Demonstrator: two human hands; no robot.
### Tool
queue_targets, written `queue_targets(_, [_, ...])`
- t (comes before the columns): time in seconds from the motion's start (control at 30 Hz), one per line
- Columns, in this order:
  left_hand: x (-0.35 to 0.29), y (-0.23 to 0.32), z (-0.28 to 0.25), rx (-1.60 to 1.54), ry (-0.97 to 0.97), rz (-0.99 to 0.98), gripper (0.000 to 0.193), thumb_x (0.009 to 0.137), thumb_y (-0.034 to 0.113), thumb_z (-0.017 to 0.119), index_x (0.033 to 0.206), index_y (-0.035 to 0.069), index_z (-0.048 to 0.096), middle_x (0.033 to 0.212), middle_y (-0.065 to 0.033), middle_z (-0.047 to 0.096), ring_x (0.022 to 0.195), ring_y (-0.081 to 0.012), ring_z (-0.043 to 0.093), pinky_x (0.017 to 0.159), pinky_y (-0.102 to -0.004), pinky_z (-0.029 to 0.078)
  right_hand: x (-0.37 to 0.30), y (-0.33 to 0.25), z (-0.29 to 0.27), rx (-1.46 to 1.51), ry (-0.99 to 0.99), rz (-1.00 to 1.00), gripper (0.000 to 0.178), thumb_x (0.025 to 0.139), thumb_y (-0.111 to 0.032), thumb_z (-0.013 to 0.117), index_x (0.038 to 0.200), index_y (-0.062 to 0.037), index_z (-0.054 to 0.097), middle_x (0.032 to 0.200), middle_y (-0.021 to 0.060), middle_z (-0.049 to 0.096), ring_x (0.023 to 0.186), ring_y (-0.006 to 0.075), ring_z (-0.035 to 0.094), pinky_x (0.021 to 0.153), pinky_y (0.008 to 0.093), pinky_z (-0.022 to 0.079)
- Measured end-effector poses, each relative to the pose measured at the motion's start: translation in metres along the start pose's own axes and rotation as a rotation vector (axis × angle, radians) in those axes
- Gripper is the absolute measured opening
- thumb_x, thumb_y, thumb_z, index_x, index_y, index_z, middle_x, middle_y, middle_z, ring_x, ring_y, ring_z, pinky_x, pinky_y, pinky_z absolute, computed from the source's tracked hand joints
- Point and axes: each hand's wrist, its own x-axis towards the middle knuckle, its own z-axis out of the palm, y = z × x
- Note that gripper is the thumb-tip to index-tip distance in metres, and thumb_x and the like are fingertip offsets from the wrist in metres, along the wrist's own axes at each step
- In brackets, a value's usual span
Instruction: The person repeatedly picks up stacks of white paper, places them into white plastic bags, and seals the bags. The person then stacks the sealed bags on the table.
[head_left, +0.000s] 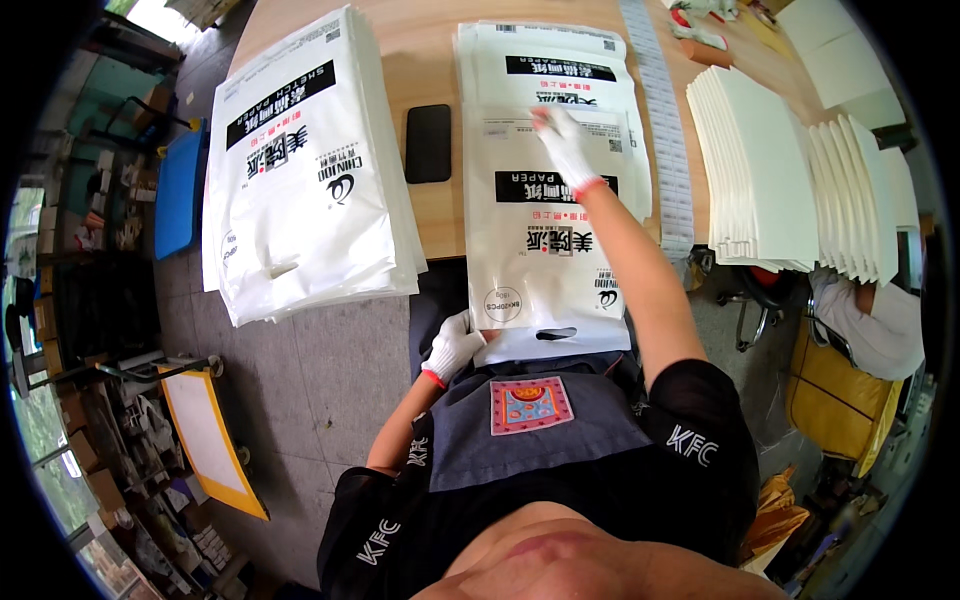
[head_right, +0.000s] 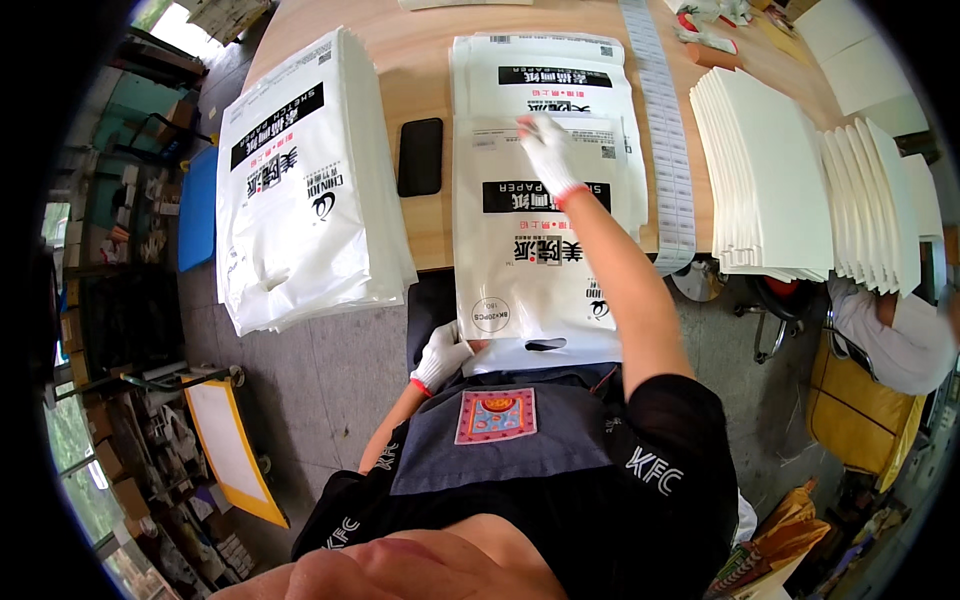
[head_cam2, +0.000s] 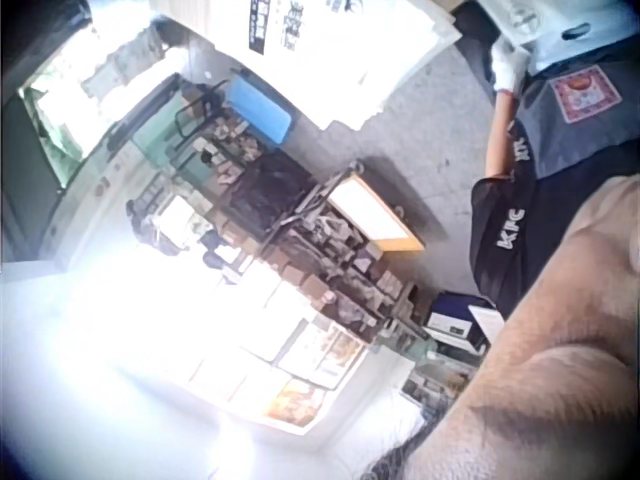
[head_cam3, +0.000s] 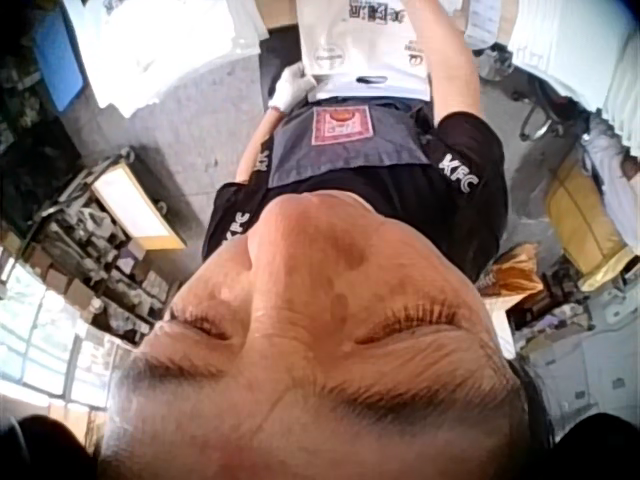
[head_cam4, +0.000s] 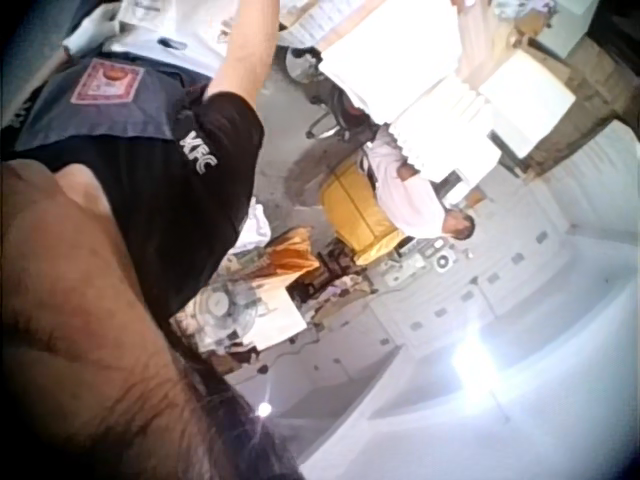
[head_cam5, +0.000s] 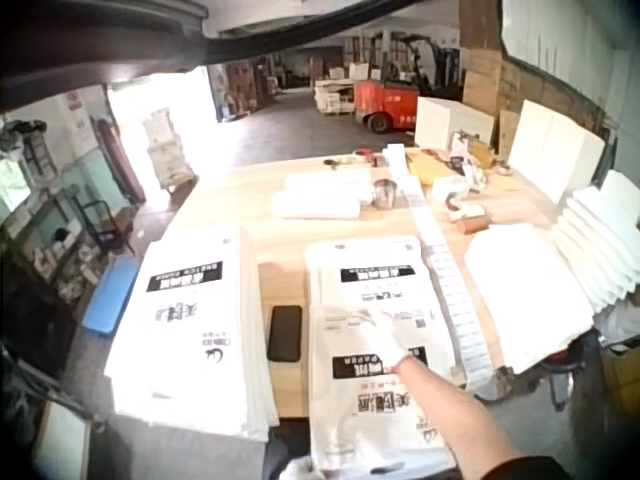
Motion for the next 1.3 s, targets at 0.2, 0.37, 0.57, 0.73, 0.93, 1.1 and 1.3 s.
queue_targets(0.2, [-0.023, 0.058, -0.024, -0.116, -0.015, 0.210, 0.033, 0.084, 0.017, 0.071, 0.112, 0.001, 0.062, 0.095, -0.0033, 0.068, 0.084, -0.0060, 0.058, 0.076, -0.0239, 0.048, -0.156, -0.066, -0.134, -1.087, -0.366, 0.441, 0.034, 0.088, -0.040, 0.056, 0.097, -0.0074, 0.060, 0.084, 0.0124, 0.067, 0.077, 0.0297, 0.065, 0.065, 0.0428, 0.049])
queue_targets(0.37, [-0.024, 0.110, -0.037, 0.276, 0.313, 0.522, 0.023, 0.082, 0.015, 0.071, 0.076, 0.002, 0.053, 0.068, -0.0081, 0.055, 0.060, -0.0222, 0.054, 0.057, -0.0319, 0.043, -0.245, 0.001, -0.116, 0.359, -0.385, 0.834, 0.026, 0.091, -0.014, 0.053, 0.114, -0.0017, 0.058, 0.070, -0.0034, 0.054, 0.054, 0.0074, 0.047, 0.047, 0.0223, 0.034])
queue_targets(0.57, [-0.091, 0.134, -0.095, 0.587, 0.923, 1.361, 0.030, 0.081, 0.005, 0.070, 0.108, -0.002, 0.058, 0.091, -0.0071, 0.060, 0.076, -0.0177, 0.057, 0.060, -0.0290, 0.046, -0.158, -0.068, -0.018, 0.475, -0.536, 0.492, 0.037, 0.095, -0.014, 0.046, 0.132, -0.0060, 0.049, 0.077, -0.0062, 0.052, 0.057, 0.0026, 0.036, 0.050, 0.0181, 0.029])
queue_targets(0.73, [-0.120, 0.148, -0.180, -0.335, 1.141, 1.024, 0.026, 0.096, 0.015, 0.053, 0.116, -0.001, 0.054, 0.101, -0.0075, 0.058, 0.085, -0.0136, 0.056, 0.072, -0.0271, 0.048, -0.061, -0.149, 0.082, 0.339, -0.688, 0.220, 0.026, 0.092, -0.024, 0.055, 0.110, -0.0044, 0.057, 0.074, -0.0031, 0.055, 0.060, 0.0047, 0.044, 0.052, 0.0225, 0.034])
queue_targets(0.93, [-0.054, 0.040, -0.251, 0.115, 1.467, 0.476, 0.033, 0.095, 0.020, 0.052, 0.121, -0.001, 0.051, 0.117, -0.0123, 0.054, 0.112, -0.0233, 0.053, 0.093, -0.0337, 0.045, -0.040, -0.158, 0.119, 0.073, -0.695, 0.281, 0.041, 0.086, -0.044, 0.064, 0.074, -0.0044, 0.059, 0.065, 0.0023, 0.055, 0.055, 0.0118, 0.050, 0.052, 0.0280, 0.040])
queue_targets(1.1, [-0.015, -0.022, -0.178, -0.724, 1.387, 0.658, 0.038, 0.095, 0.023, 0.048, 0.126, 0.002, 0.041, 0.125, -0.0115, 0.047, 0.111, -0.0253, 0.052, 0.096, -0.0386, 0.045, -0.078, -0.114, 0.039, 0.499, -0.667, 0.318, 0.027, 0.094, -0.030, 0.055, 0.097, -0.0038, 0.058, 0.085, 0.0060, 0.061, 0.076, 0.0128, 0.060, 0.064, 0.0289, 0.050])
queue_targets(1.3, [0.031, -0.103, -0.052, -0.502, 0.759, 0.302, 0.027, 0.093, 0.018, 0.051, 0.113, 0.002, 0.059, 0.110, -0.0113, 0.061, 0.101, -0.0213, 0.057, 0.089, -0.0338, 0.045, -0.144, -0.096, -0.163, -0.541, -0.234, 0.025, 0.019, 0.089, -0.019, 0.058, 0.103, -0.0062, 0.060, 0.103, 0.0104, 0.065, 0.084, 0.0204, 0.066, 0.073, 0.0335, 0.052])
